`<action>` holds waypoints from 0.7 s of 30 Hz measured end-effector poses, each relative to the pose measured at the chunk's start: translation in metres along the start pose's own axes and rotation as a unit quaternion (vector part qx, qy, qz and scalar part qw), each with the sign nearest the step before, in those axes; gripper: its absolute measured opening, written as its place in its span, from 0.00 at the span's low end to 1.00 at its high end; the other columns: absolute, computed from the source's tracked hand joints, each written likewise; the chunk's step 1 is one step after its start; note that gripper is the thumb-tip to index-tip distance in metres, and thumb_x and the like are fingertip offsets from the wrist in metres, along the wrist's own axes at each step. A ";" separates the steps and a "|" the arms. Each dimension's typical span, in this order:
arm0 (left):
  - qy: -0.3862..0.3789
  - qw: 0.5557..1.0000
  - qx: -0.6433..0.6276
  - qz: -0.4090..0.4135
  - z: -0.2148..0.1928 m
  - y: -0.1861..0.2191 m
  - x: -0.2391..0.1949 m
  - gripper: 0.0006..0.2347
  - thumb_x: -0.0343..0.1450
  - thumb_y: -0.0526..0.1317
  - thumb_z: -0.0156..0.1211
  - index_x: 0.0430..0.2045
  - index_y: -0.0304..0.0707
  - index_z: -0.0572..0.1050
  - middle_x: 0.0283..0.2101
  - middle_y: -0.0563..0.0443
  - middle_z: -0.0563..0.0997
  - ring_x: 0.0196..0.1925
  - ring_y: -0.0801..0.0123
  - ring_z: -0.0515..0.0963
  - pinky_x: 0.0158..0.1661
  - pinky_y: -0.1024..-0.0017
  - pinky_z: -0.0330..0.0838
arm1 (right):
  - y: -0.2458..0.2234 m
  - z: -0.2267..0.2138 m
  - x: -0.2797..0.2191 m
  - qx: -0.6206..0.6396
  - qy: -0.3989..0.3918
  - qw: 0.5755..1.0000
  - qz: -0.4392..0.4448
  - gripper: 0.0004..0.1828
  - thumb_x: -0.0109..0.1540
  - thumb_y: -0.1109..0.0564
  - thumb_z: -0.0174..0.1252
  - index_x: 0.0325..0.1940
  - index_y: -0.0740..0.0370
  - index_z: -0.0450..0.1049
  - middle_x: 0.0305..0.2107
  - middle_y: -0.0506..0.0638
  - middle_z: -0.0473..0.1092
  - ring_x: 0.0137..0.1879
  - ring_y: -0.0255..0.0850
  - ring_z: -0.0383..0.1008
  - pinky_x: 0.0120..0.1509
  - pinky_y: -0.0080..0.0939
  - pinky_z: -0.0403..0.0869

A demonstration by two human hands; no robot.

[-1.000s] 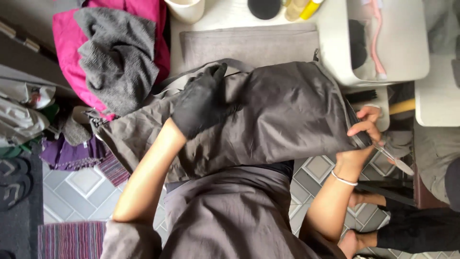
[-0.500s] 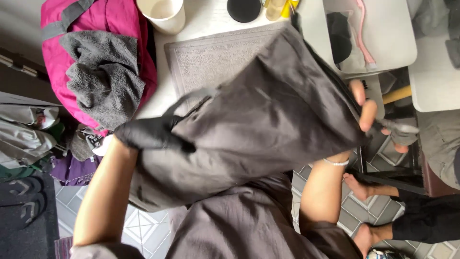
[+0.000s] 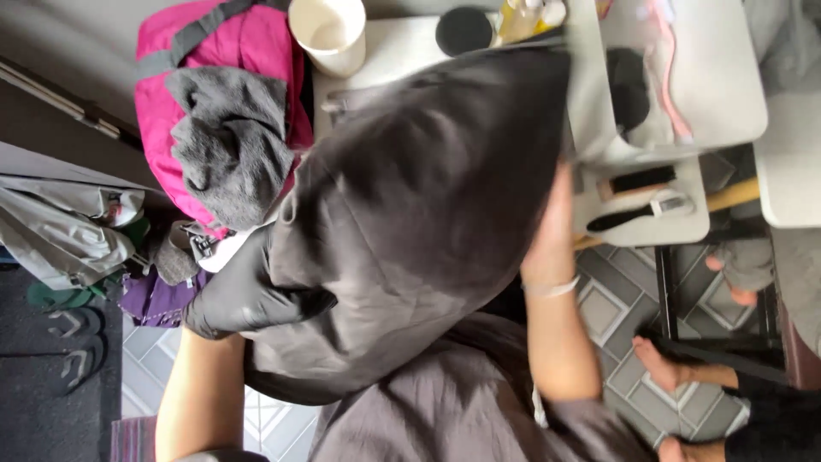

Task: Applying a cleaning or treatment agent to the surface of a bag using a small tool and spreading it evenly.

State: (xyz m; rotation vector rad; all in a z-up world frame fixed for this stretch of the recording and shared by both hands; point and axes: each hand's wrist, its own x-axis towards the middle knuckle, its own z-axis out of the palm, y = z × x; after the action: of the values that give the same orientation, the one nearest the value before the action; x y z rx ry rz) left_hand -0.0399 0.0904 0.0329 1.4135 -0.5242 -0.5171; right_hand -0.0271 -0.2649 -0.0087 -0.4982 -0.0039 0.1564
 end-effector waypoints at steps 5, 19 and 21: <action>0.192 0.980 0.047 0.021 0.022 0.008 -0.003 0.20 0.54 0.26 0.75 0.38 0.29 0.76 0.33 0.43 0.83 0.37 0.68 0.83 0.38 0.71 0.80 | 0.040 -0.028 -0.047 -0.555 0.253 0.792 0.021 0.37 0.55 0.43 0.72 0.49 0.81 0.70 0.43 0.77 0.72 0.57 0.62 0.75 0.80 0.57 0.60; 0.261 0.890 0.358 0.113 0.050 0.020 -0.014 0.44 0.62 0.36 0.76 0.67 0.30 0.45 0.68 0.34 0.64 0.68 0.57 0.66 0.67 0.61 0.60 | -0.058 0.066 -0.060 -0.640 -0.032 0.735 -0.224 0.47 0.48 0.54 0.73 0.66 0.62 0.58 0.58 0.56 0.63 0.65 0.44 0.66 0.74 0.40 0.65; 0.281 0.906 0.303 0.092 0.054 0.035 -0.011 0.44 0.62 0.32 0.74 0.68 0.27 0.46 0.71 0.35 0.61 0.73 0.59 0.61 0.71 0.63 0.55 | -0.064 0.071 -0.064 -0.724 -0.068 0.667 -0.160 0.58 0.37 0.50 0.79 0.68 0.67 0.63 0.63 0.56 0.65 0.70 0.44 0.64 0.79 0.42 0.61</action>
State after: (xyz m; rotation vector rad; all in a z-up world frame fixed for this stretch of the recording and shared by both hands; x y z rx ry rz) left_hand -0.0809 0.0586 0.0714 1.9835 -0.3469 0.2470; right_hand -0.0836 -0.2960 0.0866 -2.0959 -0.3950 -0.2130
